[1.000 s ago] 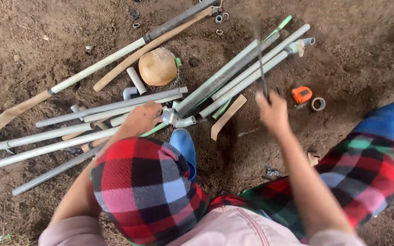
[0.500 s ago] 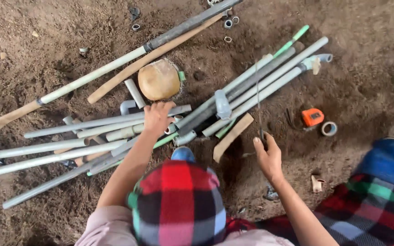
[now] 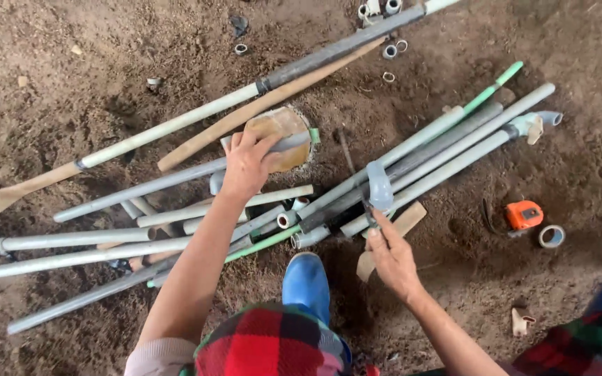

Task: Sawing a PVC pipe using a hacksaw blade while sitting on the ground among plumbing supplies.

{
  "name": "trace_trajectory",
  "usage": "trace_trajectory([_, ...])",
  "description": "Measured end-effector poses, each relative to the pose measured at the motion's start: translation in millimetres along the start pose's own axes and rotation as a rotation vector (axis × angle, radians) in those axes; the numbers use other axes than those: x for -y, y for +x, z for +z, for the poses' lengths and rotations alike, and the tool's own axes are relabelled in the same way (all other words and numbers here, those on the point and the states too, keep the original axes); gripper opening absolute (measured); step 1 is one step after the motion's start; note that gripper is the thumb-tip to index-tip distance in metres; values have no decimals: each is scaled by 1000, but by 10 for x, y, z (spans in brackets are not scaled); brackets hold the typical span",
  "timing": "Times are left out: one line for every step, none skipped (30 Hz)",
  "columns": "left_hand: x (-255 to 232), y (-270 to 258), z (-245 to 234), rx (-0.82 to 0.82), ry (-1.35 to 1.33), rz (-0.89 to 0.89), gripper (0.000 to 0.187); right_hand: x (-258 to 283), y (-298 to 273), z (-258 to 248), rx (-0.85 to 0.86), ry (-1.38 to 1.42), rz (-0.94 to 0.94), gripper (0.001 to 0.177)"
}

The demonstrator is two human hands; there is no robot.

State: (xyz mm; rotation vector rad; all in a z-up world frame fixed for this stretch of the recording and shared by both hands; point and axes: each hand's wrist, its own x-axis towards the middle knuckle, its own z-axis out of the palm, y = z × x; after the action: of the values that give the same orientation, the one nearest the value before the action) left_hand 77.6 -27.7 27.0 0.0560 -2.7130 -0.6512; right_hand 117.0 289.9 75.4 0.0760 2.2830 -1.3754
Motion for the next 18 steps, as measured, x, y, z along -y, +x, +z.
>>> trace_trajectory([-59, 30, -47, -31, -8, 6, 30, -67, 50, 39, 24, 43, -32, 43])
trace_trajectory([-113, 1, -109, -51, -15, 5, 31, -152, 54, 101, 54, 88, -54, 43])
trace_trajectory([-87, -15, -50, -47, -18, 0, 31, -142, 19, 128, 57, 85, -47, 43])
trace_trajectory([-53, 17, 0, -70, -10, -17, 30, -110, 27, 152, 77, 91, -59, 44])
trace_trajectory([-22, 50, 45, -93, -3, -33, 28, -73, 31, 173, 98, 96, -71, 45])
trace_trajectory([-16, 83, 109, -97, -2, -39, 28, -46, 26, 201, 103, 92, -75, 45])
trace_trajectory([-10, 117, 172, -108, 10, -57, 32, -19, 20, 227, 123, 89, -70, 47])
trace_trajectory([-9, 172, 242, -123, 21, -75, 38, 12, 32, 240, 143, 85, -68, 49])
trace_trajectory([-59, 191, 252, -132, 21, -79, 38, 67, 49, 247, 147, 79, -75, 49])
trace_trajectory([-99, 200, 257, -156, 71, -106, 43, 118, 61, 268, 160, 91, -89, 49])
trace_trajectory([-142, 211, 269, -181, 121, -134, 48, 164, 77, 285, 174, 103, -104, 49])
trace_trajectory([-156, 219, 286, -176, 120, -137, 48, 155, 99, 309, 176, 103, -99, 49])
trace_trajectory([-174, 229, 305, -173, 66, -209, 40, 146, 122, 328, 159, 106, -128, 48])
trace_trajectory([-173, 278, 310, -174, 15, -276, 34, 155, 174, 359, 141, 113, -163, 46])
trace_trajectory([-171, 276, 332, -174, 18, -274, 34, 182, 163, 371, 141, 117, -164, 46])
trace_trajectory([-170, 276, 349, -165, -11, -313, 33, 211, 156, 376, 142, 93, -178, 45])
trace_trajectory([-171, 274, 366, -155, -39, -352, 33, 240, 148, 380, 142, 69, -192, 44])
trace_trajectory([-178, 277, 368, -158, -37, -352, 33, 201, 160, 398, 144, 70, -194, 44])
